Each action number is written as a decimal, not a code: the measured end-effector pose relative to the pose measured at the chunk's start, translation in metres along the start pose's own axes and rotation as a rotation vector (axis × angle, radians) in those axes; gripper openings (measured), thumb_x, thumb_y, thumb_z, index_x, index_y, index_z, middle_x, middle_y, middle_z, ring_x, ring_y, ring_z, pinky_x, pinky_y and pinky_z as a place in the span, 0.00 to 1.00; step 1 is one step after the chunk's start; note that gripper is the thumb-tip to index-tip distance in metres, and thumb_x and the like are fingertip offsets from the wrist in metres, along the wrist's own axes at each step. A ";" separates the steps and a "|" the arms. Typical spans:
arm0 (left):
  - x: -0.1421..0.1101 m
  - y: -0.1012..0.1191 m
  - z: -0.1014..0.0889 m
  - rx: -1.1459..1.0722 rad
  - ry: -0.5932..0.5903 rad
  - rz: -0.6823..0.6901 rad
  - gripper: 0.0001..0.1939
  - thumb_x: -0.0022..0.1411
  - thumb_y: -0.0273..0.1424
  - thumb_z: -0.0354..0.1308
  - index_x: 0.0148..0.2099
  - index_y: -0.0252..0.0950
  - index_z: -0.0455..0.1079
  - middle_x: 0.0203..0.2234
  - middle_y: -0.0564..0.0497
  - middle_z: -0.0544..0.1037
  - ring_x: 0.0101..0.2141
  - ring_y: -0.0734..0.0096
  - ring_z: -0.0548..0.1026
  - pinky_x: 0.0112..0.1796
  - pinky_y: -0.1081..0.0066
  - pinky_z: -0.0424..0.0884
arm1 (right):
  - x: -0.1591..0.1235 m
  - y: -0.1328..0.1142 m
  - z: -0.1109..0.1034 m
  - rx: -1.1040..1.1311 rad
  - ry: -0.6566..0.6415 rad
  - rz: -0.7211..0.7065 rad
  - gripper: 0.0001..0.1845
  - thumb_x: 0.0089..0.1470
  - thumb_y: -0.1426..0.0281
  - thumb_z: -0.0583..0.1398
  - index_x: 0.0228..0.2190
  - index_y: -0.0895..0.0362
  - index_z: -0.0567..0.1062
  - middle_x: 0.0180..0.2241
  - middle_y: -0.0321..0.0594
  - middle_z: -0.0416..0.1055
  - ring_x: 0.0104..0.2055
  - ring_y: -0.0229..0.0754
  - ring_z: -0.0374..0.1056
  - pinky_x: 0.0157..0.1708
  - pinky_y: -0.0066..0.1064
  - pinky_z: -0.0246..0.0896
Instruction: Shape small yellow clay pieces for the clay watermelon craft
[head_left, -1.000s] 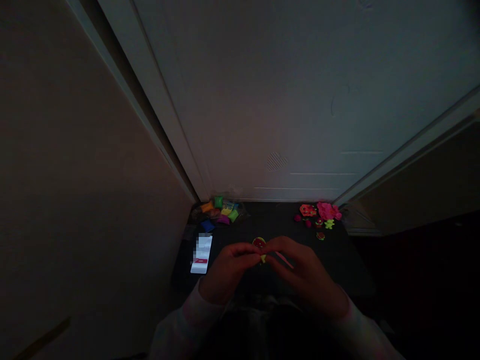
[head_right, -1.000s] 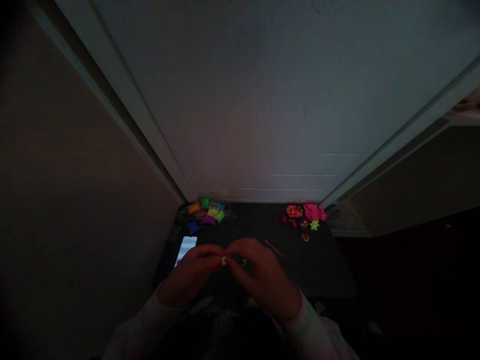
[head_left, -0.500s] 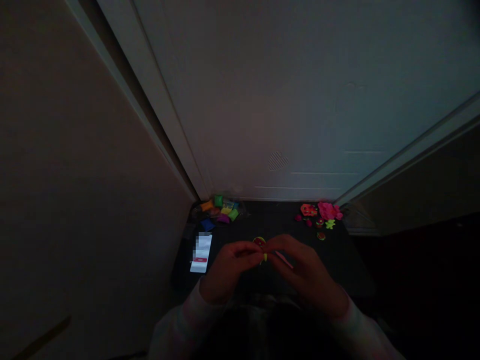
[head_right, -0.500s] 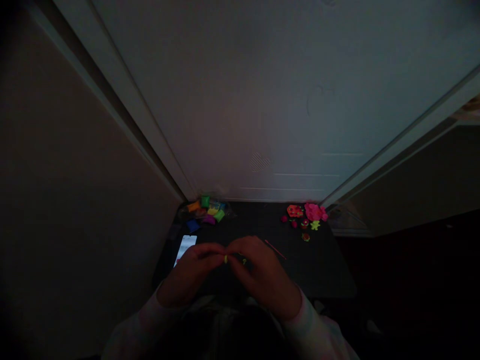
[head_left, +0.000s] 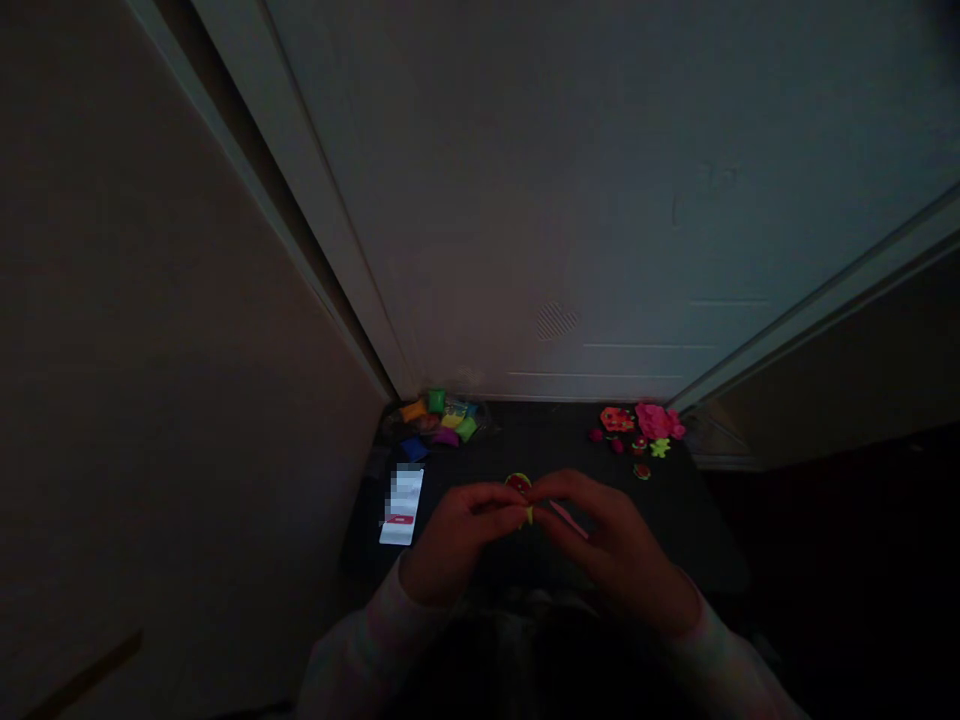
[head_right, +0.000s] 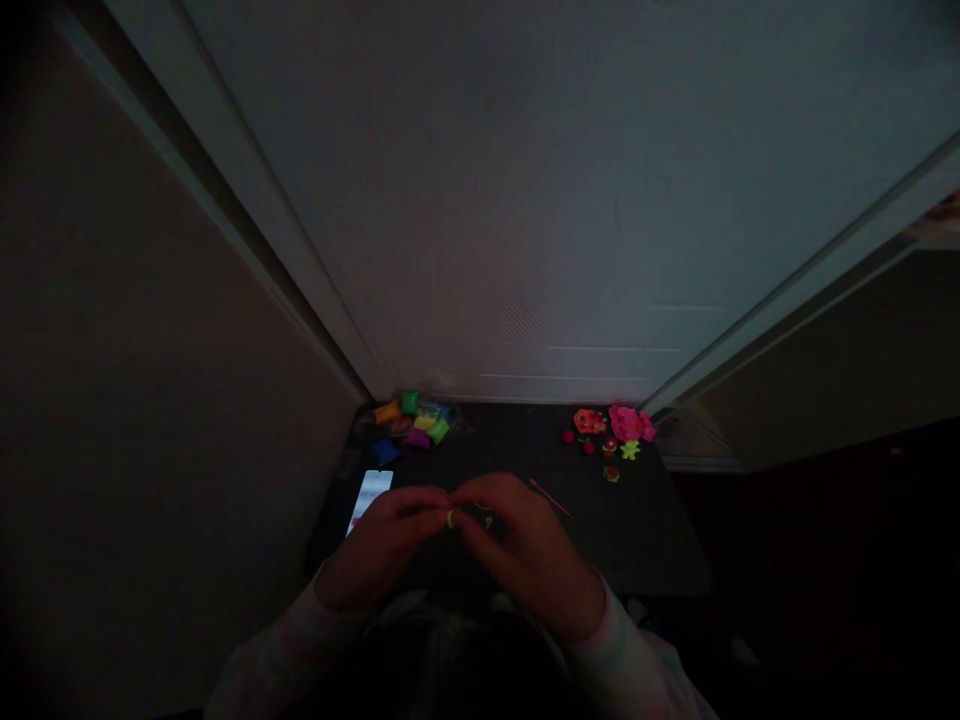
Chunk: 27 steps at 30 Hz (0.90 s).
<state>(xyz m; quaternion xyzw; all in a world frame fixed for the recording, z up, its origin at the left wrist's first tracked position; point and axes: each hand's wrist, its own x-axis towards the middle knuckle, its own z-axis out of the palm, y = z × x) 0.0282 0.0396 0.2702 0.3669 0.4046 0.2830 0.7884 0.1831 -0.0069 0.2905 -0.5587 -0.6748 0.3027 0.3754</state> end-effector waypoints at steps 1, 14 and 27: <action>0.000 0.000 0.000 -0.012 -0.006 -0.003 0.03 0.44 0.27 0.63 0.27 0.35 0.75 0.24 0.55 0.76 0.29 0.75 0.69 0.34 0.74 0.61 | 0.000 0.000 0.000 0.005 0.001 0.004 0.07 0.51 0.70 0.56 0.35 0.55 0.71 0.33 0.39 0.73 0.37 0.38 0.69 0.37 0.30 0.63; 0.001 -0.003 0.005 -0.283 -0.008 -0.026 0.07 0.37 0.27 0.67 0.24 0.34 0.75 0.22 0.53 0.75 0.27 0.77 0.69 0.34 0.74 0.62 | -0.002 -0.004 -0.001 0.026 -0.004 0.076 0.07 0.53 0.68 0.55 0.34 0.54 0.72 0.34 0.37 0.74 0.38 0.38 0.69 0.39 0.30 0.61; -0.003 -0.002 0.003 -0.409 -0.075 -0.054 0.06 0.39 0.26 0.67 0.25 0.32 0.75 0.23 0.52 0.76 0.29 0.77 0.71 0.34 0.75 0.64 | 0.003 -0.012 0.000 0.186 -0.029 0.167 0.09 0.53 0.67 0.54 0.33 0.56 0.73 0.33 0.37 0.74 0.37 0.37 0.68 0.39 0.28 0.61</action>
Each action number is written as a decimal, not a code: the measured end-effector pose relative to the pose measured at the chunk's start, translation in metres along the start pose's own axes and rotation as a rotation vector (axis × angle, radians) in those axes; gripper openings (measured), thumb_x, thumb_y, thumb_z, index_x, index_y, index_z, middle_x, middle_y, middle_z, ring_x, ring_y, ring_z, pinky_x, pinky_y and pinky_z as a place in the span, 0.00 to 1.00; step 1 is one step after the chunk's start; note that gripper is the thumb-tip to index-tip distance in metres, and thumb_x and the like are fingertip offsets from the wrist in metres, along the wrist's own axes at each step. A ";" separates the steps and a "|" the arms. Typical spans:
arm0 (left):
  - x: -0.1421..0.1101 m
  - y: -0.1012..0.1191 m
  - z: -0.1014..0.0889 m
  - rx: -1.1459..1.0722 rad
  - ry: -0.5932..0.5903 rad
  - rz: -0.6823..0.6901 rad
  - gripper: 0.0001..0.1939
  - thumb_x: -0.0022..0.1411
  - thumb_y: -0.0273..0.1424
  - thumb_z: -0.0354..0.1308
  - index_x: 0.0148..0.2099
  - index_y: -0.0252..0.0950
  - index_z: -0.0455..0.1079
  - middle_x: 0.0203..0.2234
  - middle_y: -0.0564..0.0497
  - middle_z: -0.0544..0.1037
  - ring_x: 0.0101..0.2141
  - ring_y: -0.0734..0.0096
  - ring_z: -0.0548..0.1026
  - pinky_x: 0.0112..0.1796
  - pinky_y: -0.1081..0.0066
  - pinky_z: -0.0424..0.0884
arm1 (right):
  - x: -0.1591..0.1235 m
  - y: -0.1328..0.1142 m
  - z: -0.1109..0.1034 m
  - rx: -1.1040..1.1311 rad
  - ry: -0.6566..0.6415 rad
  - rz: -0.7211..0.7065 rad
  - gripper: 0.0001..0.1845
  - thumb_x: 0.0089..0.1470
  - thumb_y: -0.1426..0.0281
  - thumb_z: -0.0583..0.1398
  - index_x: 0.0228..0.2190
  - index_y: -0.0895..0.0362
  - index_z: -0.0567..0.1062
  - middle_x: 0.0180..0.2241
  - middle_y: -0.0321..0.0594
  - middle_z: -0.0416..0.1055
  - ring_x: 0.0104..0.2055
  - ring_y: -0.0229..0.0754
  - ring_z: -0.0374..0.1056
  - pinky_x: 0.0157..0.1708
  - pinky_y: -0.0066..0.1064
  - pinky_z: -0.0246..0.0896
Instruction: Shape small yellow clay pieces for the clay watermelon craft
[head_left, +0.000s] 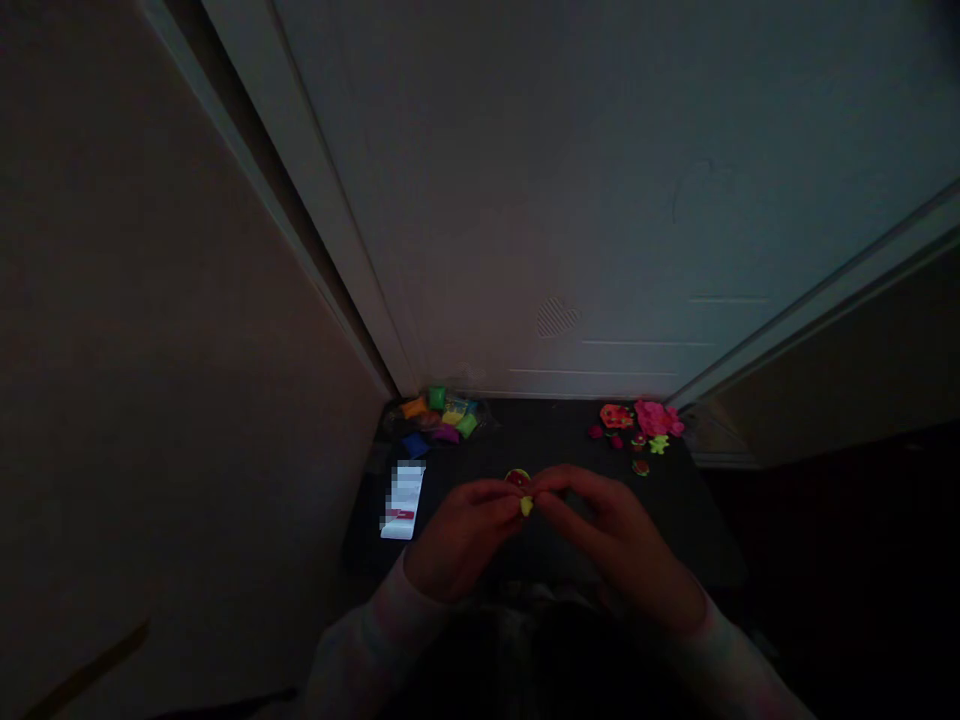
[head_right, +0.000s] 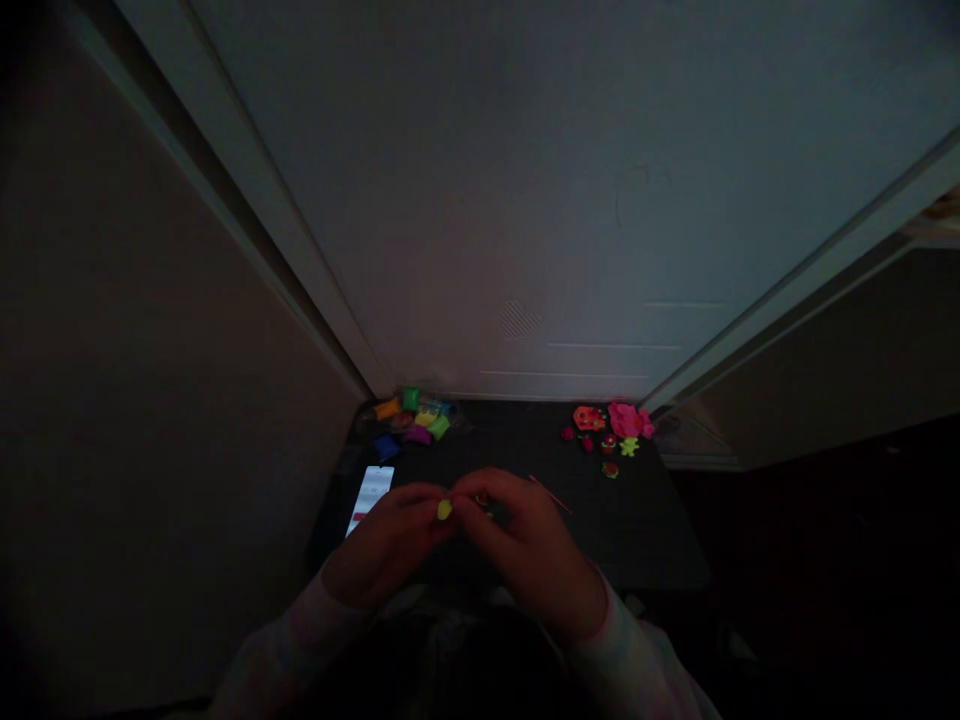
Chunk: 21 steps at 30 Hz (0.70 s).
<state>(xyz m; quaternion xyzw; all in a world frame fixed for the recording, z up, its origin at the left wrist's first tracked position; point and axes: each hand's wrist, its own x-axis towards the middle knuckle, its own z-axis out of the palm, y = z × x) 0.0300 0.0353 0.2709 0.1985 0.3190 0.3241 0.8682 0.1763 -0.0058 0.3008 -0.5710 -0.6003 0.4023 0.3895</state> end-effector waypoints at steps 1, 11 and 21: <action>0.000 0.000 0.000 0.001 -0.001 -0.006 0.06 0.40 0.26 0.67 0.25 0.32 0.75 0.23 0.52 0.76 0.29 0.77 0.71 0.34 0.75 0.64 | 0.001 0.000 0.000 0.013 -0.007 0.018 0.09 0.53 0.67 0.54 0.32 0.56 0.73 0.33 0.37 0.73 0.37 0.37 0.68 0.38 0.28 0.61; -0.003 0.002 0.002 -0.002 0.027 -0.028 0.06 0.39 0.26 0.67 0.25 0.32 0.75 0.24 0.51 0.76 0.29 0.77 0.71 0.33 0.75 0.64 | 0.002 -0.004 -0.001 0.051 -0.039 0.055 0.07 0.51 0.67 0.56 0.29 0.57 0.72 0.31 0.38 0.72 0.36 0.38 0.67 0.39 0.30 0.60; -0.003 0.004 0.004 0.035 0.010 -0.030 0.06 0.39 0.27 0.67 0.25 0.33 0.75 0.24 0.51 0.77 0.30 0.74 0.72 0.35 0.73 0.64 | 0.005 -0.003 0.001 0.024 -0.024 0.001 0.06 0.51 0.68 0.56 0.28 0.56 0.72 0.30 0.37 0.71 0.35 0.37 0.66 0.37 0.29 0.60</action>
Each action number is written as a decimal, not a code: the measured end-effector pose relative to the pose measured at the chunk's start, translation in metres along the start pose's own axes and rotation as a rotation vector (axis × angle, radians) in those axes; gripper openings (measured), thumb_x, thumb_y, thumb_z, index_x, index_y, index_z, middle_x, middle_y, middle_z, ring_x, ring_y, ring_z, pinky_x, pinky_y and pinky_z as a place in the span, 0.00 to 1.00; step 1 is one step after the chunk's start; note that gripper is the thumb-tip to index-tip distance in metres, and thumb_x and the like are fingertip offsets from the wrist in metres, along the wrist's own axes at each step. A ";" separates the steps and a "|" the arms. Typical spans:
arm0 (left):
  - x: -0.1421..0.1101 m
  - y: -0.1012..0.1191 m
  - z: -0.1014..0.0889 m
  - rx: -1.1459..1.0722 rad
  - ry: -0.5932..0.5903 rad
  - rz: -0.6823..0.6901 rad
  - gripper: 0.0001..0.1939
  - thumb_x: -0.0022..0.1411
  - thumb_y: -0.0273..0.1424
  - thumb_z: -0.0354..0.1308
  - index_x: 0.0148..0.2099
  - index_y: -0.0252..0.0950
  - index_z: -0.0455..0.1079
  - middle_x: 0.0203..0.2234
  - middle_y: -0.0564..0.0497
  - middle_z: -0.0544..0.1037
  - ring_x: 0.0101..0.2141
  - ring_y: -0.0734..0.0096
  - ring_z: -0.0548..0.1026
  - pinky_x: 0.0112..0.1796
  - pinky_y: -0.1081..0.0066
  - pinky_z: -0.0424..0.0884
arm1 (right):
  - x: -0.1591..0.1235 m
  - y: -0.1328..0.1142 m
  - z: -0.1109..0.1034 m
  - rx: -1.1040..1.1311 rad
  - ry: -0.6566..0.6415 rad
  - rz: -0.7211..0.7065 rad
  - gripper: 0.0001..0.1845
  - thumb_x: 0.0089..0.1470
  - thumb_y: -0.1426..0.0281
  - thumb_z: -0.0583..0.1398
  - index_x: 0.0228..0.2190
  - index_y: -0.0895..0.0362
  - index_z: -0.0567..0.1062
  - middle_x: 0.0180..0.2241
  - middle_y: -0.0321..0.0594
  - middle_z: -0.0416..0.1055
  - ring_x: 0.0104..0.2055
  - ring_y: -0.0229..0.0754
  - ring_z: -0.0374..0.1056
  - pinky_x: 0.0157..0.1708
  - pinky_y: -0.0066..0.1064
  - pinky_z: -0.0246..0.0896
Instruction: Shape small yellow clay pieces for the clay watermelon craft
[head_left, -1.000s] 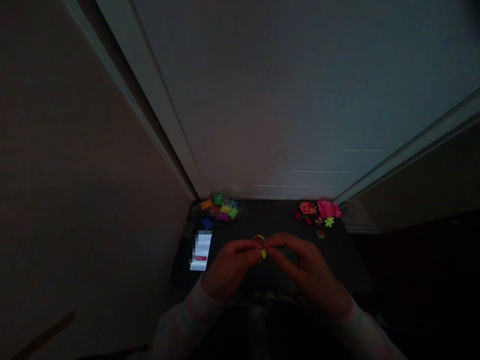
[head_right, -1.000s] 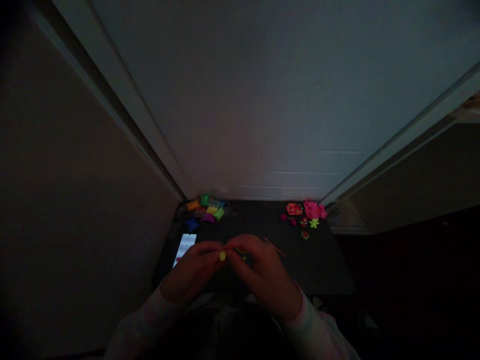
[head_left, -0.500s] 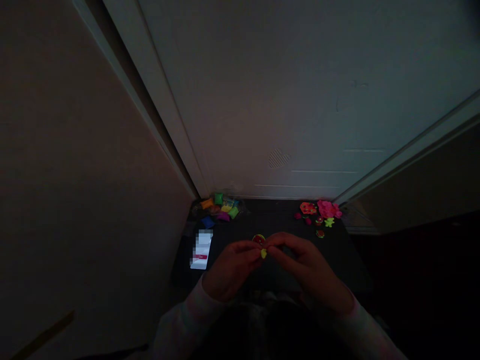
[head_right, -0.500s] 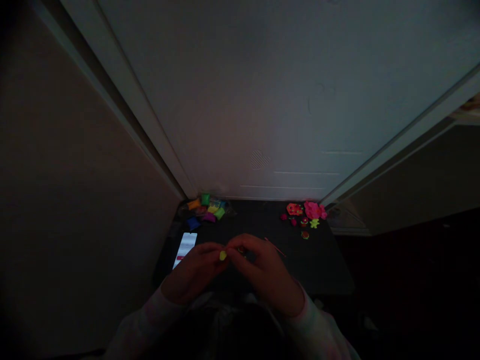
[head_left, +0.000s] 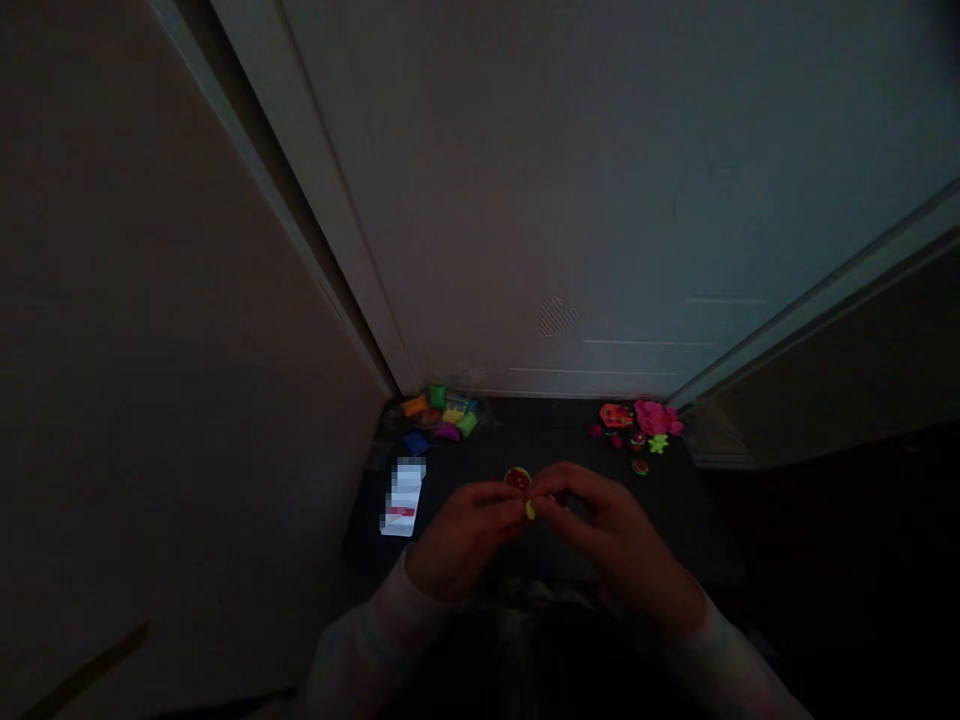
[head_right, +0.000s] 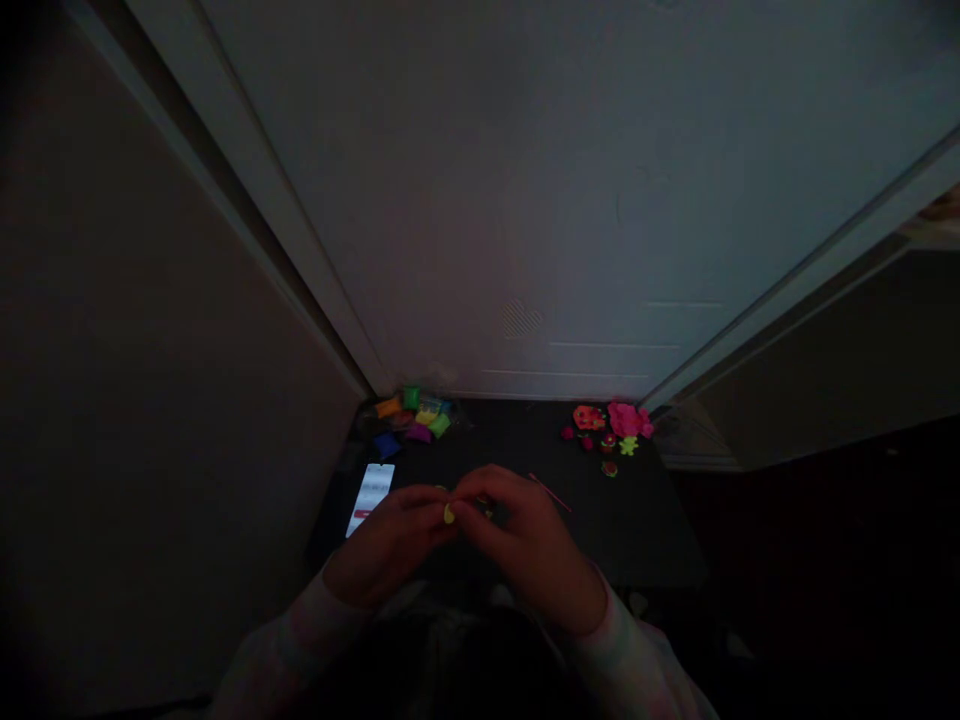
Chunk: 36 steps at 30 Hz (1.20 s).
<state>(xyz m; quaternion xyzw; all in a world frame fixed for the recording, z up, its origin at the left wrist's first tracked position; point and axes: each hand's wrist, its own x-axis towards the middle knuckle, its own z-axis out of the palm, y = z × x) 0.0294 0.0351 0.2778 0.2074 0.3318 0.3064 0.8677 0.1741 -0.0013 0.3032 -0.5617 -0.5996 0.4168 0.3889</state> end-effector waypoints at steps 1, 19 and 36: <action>0.000 0.000 0.000 0.009 0.002 -0.006 0.06 0.39 0.27 0.67 0.25 0.33 0.75 0.24 0.51 0.77 0.29 0.75 0.72 0.35 0.73 0.63 | 0.000 0.000 0.000 0.004 0.002 -0.007 0.06 0.51 0.69 0.56 0.28 0.56 0.72 0.30 0.37 0.71 0.35 0.37 0.66 0.37 0.29 0.60; 0.001 0.001 -0.005 -0.025 0.004 -0.089 0.06 0.39 0.24 0.66 0.25 0.32 0.74 0.25 0.50 0.76 0.29 0.74 0.72 0.35 0.71 0.64 | 0.001 -0.001 0.000 0.033 -0.008 -0.039 0.05 0.51 0.69 0.57 0.27 0.56 0.73 0.30 0.38 0.70 0.35 0.37 0.67 0.37 0.28 0.61; 0.001 0.001 -0.006 -0.084 0.015 -0.062 0.07 0.40 0.25 0.66 0.26 0.31 0.73 0.25 0.51 0.75 0.30 0.75 0.71 0.35 0.73 0.63 | 0.001 0.007 0.005 0.162 0.029 0.100 0.08 0.49 0.66 0.58 0.29 0.56 0.74 0.31 0.38 0.72 0.35 0.39 0.68 0.36 0.30 0.62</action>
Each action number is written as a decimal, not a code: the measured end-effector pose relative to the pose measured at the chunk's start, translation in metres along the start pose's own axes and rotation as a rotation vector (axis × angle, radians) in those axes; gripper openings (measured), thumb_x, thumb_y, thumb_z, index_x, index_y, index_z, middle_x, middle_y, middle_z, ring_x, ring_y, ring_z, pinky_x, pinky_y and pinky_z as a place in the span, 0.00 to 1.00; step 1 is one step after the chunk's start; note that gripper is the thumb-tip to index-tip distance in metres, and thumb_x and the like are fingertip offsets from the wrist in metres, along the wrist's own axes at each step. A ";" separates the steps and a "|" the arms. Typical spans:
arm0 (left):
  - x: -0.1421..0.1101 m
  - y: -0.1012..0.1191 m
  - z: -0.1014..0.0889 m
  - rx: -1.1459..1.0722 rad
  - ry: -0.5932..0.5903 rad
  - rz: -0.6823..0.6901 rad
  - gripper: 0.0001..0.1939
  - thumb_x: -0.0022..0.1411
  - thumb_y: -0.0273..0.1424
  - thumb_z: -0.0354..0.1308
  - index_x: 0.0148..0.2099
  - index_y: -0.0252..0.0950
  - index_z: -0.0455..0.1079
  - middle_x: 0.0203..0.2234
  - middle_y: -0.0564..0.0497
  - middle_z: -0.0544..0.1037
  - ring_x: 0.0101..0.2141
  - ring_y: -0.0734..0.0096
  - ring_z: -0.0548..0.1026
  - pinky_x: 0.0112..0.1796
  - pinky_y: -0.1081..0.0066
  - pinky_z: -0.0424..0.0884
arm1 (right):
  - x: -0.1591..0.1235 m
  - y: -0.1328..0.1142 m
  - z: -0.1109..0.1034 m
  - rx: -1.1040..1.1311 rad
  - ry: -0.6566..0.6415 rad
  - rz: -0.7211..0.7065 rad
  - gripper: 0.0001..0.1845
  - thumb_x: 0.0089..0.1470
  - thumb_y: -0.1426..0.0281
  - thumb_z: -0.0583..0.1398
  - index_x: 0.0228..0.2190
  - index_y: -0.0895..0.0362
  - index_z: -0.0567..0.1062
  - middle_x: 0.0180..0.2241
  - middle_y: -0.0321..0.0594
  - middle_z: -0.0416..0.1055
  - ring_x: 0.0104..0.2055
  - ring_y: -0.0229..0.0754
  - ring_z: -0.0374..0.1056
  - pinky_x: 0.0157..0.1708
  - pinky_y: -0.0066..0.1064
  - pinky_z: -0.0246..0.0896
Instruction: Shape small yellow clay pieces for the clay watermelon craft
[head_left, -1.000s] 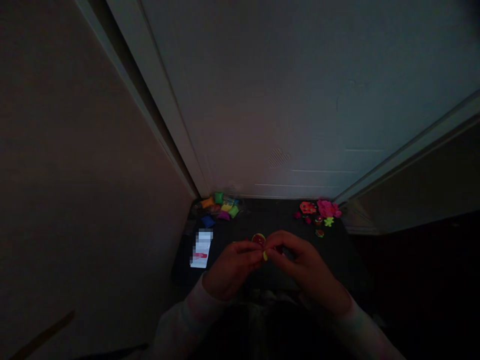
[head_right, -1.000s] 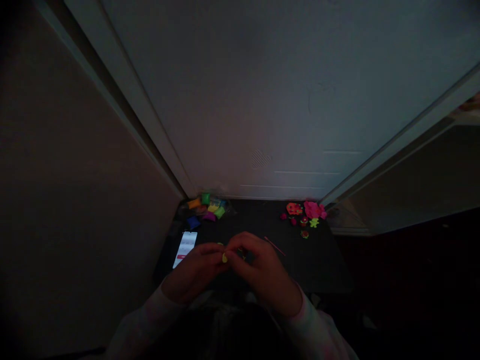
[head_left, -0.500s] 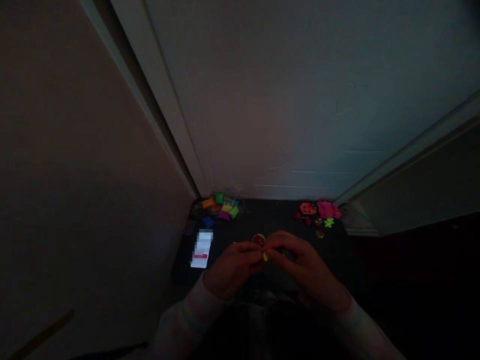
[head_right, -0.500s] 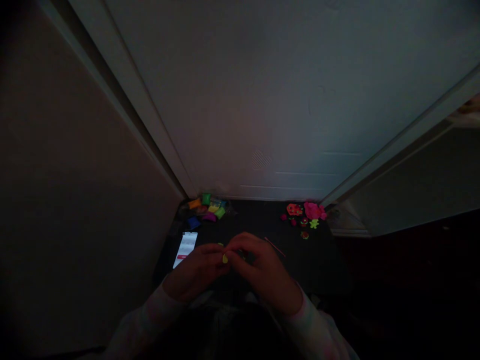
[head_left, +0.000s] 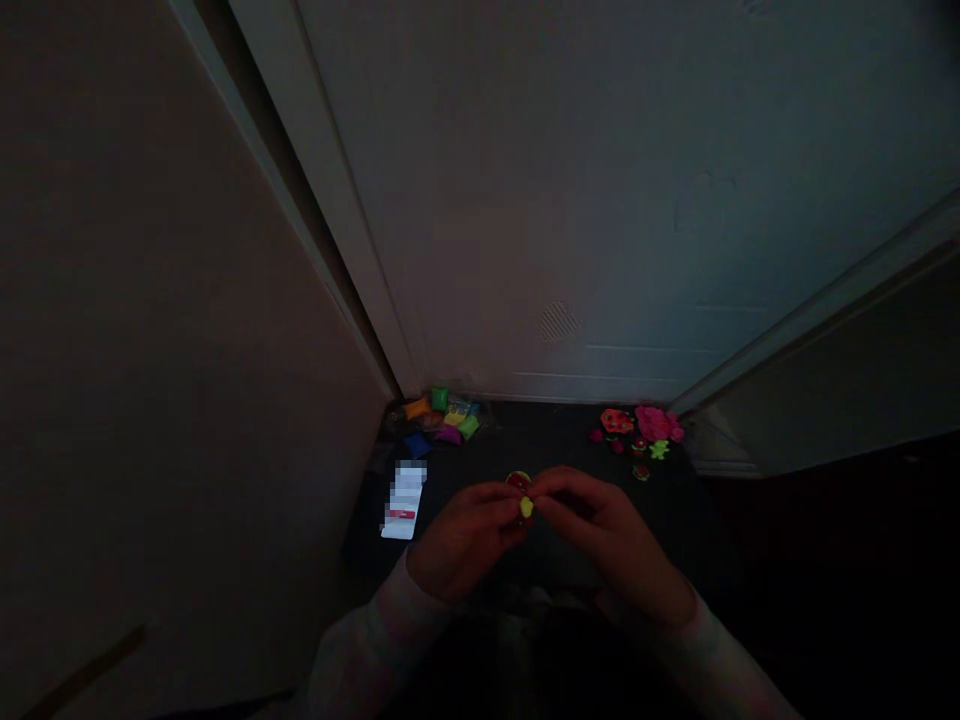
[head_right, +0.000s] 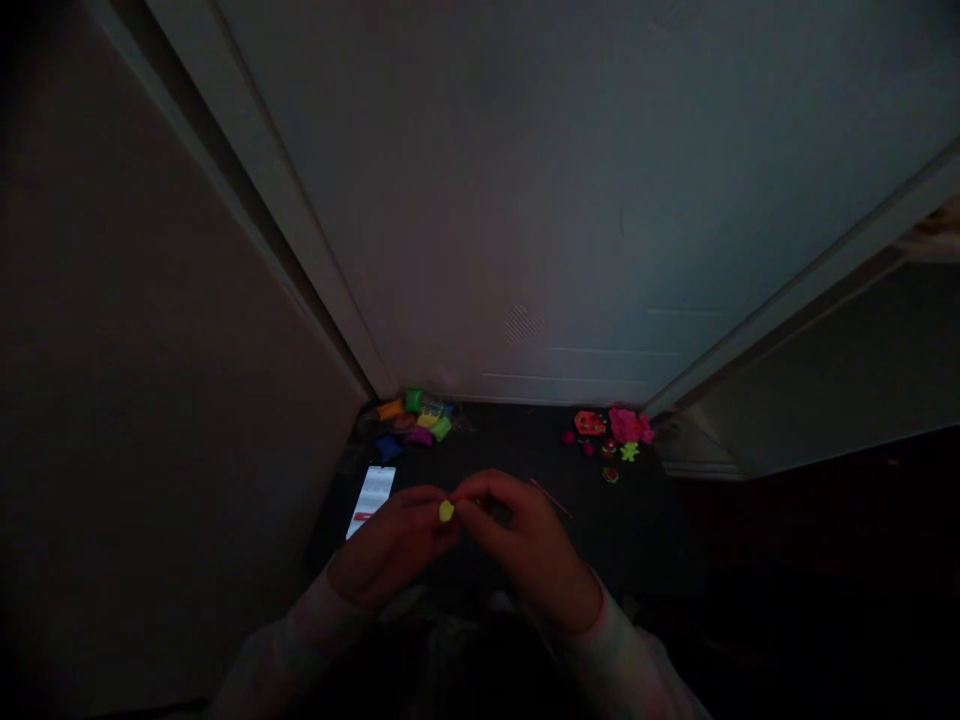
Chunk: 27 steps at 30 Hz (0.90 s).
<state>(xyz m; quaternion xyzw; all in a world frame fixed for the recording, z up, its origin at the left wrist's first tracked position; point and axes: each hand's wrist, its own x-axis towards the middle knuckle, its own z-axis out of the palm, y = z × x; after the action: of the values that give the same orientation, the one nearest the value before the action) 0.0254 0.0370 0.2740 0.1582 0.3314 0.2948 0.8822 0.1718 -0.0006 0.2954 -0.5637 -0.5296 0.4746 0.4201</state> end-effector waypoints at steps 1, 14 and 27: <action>0.000 0.000 0.000 -0.001 0.002 0.005 0.07 0.40 0.25 0.66 0.26 0.31 0.73 0.25 0.50 0.75 0.30 0.75 0.71 0.35 0.73 0.63 | 0.000 0.000 0.000 0.003 -0.002 0.000 0.07 0.49 0.66 0.58 0.29 0.56 0.74 0.31 0.38 0.72 0.35 0.39 0.67 0.36 0.30 0.62; 0.008 -0.006 -0.010 -0.015 0.026 0.082 0.08 0.39 0.27 0.67 0.26 0.31 0.74 0.25 0.50 0.76 0.30 0.73 0.72 0.35 0.73 0.65 | 0.004 0.014 0.010 0.088 0.031 0.078 0.07 0.46 0.65 0.60 0.29 0.56 0.74 0.30 0.36 0.73 0.34 0.38 0.68 0.36 0.29 0.62; 0.010 -0.010 -0.007 0.149 0.095 0.202 0.08 0.37 0.27 0.67 0.25 0.31 0.74 0.22 0.51 0.76 0.27 0.76 0.71 0.34 0.73 0.64 | 0.004 0.024 0.005 -0.002 0.028 -0.040 0.06 0.47 0.67 0.59 0.30 0.54 0.74 0.30 0.34 0.72 0.34 0.37 0.67 0.36 0.28 0.61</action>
<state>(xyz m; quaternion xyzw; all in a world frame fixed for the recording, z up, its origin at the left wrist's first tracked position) 0.0304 0.0362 0.2596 0.2416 0.3764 0.3637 0.8171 0.1717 0.0016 0.2705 -0.5599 -0.5352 0.4580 0.4363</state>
